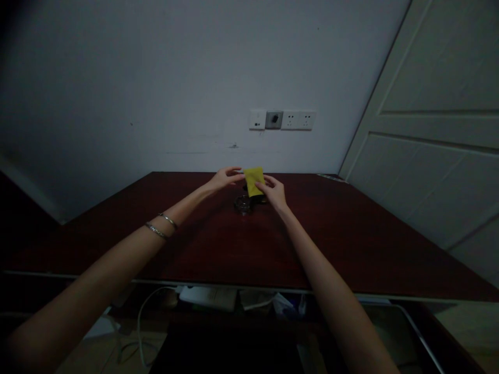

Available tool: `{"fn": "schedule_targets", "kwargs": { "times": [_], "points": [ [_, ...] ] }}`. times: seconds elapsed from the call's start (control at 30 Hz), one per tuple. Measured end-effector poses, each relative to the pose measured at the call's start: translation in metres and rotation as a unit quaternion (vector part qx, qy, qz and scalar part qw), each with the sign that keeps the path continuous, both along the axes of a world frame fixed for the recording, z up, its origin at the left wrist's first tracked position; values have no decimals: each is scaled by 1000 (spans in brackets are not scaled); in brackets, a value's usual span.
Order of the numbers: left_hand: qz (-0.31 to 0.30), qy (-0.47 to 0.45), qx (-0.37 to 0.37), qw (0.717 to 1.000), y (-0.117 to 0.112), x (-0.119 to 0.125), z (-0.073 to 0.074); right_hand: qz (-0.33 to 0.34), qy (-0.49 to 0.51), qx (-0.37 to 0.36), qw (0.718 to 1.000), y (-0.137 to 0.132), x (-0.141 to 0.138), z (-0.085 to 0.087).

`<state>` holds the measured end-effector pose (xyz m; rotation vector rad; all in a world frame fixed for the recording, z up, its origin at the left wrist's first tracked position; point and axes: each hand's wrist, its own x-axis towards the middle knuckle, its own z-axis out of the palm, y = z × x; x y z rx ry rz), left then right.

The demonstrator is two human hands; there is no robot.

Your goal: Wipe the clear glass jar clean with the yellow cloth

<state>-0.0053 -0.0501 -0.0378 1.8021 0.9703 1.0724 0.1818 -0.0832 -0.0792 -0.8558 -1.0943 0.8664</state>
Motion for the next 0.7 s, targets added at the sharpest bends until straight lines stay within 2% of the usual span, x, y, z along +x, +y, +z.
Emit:
{"fn": "schedule_targets", "kwargs": {
  "times": [0.1,0.2,0.37,0.5,0.7],
  "points": [
    [42,49,-7,998,7,-15,-19,-23,43,-24,999,3,7,-9],
    [59,138,-13,989,7,-24,-45,-46,83,-43,995,5,12,-17],
    [76,168,-19,983,3,-21,-82,-87,123,-61,987,9,15,-25],
    [85,179,-7,980,4,-12,-96,-105,134,-81,982,11,17,-31],
    [94,175,29,980,2,-3,-103,-115,134,-101,979,12,19,-37]
  ]
}}
